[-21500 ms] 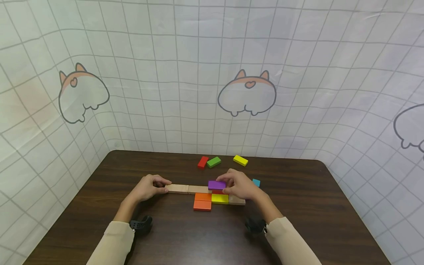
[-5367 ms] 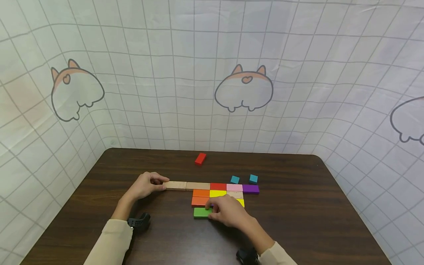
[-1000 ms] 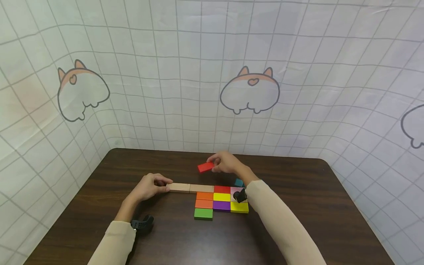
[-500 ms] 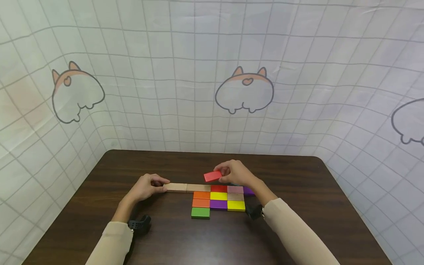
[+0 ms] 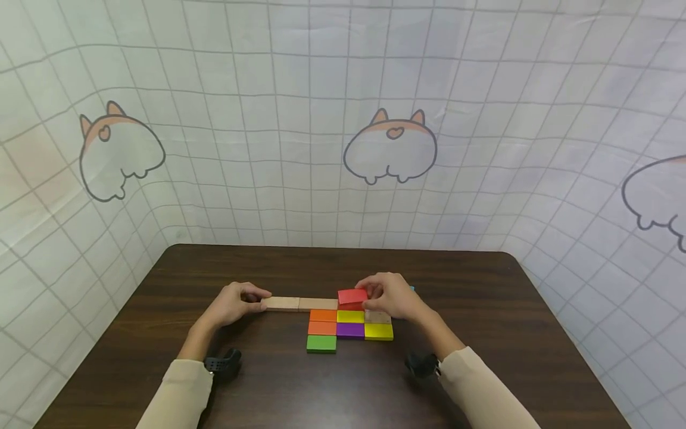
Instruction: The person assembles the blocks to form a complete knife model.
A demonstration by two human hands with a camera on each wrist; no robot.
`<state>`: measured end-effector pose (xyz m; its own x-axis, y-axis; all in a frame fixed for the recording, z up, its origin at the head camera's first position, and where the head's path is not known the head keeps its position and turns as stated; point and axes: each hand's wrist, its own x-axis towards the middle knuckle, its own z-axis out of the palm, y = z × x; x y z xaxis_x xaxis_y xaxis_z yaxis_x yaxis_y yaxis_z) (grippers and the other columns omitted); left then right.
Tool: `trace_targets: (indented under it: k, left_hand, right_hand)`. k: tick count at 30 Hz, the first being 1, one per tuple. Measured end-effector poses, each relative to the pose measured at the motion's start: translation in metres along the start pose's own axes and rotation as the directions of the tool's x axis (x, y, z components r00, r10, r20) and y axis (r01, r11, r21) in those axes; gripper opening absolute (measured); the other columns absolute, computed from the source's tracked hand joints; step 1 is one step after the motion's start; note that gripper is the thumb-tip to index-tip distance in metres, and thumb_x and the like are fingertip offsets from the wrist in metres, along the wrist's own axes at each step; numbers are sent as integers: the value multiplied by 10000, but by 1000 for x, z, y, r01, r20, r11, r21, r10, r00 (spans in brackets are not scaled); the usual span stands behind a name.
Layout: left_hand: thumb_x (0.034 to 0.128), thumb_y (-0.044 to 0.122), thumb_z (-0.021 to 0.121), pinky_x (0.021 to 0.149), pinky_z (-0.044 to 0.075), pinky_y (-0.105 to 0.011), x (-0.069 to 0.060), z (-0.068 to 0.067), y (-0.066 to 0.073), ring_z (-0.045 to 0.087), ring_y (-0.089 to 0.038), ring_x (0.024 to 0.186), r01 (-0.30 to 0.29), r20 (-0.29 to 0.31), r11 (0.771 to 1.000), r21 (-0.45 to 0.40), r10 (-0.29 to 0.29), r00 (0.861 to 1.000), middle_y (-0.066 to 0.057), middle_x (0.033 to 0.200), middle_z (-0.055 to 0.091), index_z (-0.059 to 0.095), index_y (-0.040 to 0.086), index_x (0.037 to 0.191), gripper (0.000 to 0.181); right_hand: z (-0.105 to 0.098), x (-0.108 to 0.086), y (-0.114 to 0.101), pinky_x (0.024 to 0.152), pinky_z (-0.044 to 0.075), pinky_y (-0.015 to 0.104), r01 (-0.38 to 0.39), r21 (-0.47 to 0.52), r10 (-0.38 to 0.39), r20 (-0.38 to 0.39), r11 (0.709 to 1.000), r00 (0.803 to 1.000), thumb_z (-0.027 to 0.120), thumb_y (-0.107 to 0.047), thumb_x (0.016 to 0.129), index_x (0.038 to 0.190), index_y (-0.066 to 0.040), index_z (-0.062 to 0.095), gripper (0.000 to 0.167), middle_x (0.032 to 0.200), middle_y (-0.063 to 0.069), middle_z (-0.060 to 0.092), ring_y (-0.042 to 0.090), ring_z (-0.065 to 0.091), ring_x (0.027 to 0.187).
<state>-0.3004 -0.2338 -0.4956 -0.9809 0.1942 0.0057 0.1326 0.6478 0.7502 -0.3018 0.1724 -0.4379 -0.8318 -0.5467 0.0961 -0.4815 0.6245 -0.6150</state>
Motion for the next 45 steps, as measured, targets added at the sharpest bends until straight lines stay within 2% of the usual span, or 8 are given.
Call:
trace_targets:
  k: [8, 13, 20, 29, 40, 45]
  left_hand:
    - [884, 182, 812, 738, 485, -327, 0, 0, 1, 578, -162, 855, 1, 3, 1000, 1, -1, 1000, -26, 1102, 731, 809, 199, 1118, 235]
    - [885, 177, 811, 747, 493, -325, -1, 0, 1, 589, -156, 863, 0, 7, 1000, 2, 0, 1000, -25, 1110, 733, 809, 198, 1119, 235]
    - [883, 178, 813, 739, 487, -325, 0, 1, 1, 581, -159, 852, -6, 2, 1000, 8, 6, 1000, -23, 1093, 738, 810, 195, 1120, 237]
    - [882, 183, 814, 746, 487, -323, 1, 1, 0, 580, -160, 859, 5, 4, 1000, 7, -5, 1000, -18, 1090, 731, 812, 201, 1112, 232]
    - [883, 182, 814, 761, 497, -326, 0, 0, 0, 592, -157, 877, 12, 1, 1000, 9, -12, 1000, -15, 1106, 732, 812, 207, 1112, 231]
    - [883, 177, 814, 765, 500, -327, 0, 0, -1, 593, -161, 883, 9, 1, 1000, 1, -9, 1000, -23, 1117, 730, 811, 206, 1113, 231]
  right_hand:
    - [6, -22, 0, 672, 535, 245, -17, 7, 17, -19, 1000, 1000, 847, -191, 850, 1156, -128, 752, 327, 840, -65, 651, 94, 593, 737]
    - [14, -34, 4, 665, 542, 239, -11, 42, 11, -2, 999, 1000, 852, -186, 846, 1165, -87, 754, 348, 831, -50, 664, 70, 600, 728]
    - [25, -44, 7, 678, 528, 227, -44, 36, 44, 16, 998, 999, 859, -223, 841, 1138, -122, 758, 329, 843, -65, 646, 60, 573, 738]
    - [34, -52, 6, 703, 532, 226, -87, 50, 84, 61, 995, 995, 870, -225, 827, 1151, -146, 756, 352, 861, -68, 640, 79, 582, 759]
    - [43, -55, 3, 674, 525, 227, -51, 59, 47, 70, 997, 996, 877, -197, 817, 1125, -134, 767, 333, 831, -41, 653, 45, 572, 716]
    - [47, -56, 1, 667, 514, 222, -45, 19, 44, 61, 999, 997, 880, -185, 811, 1103, -141, 768, 316, 824, -51, 639, 36, 557, 716]
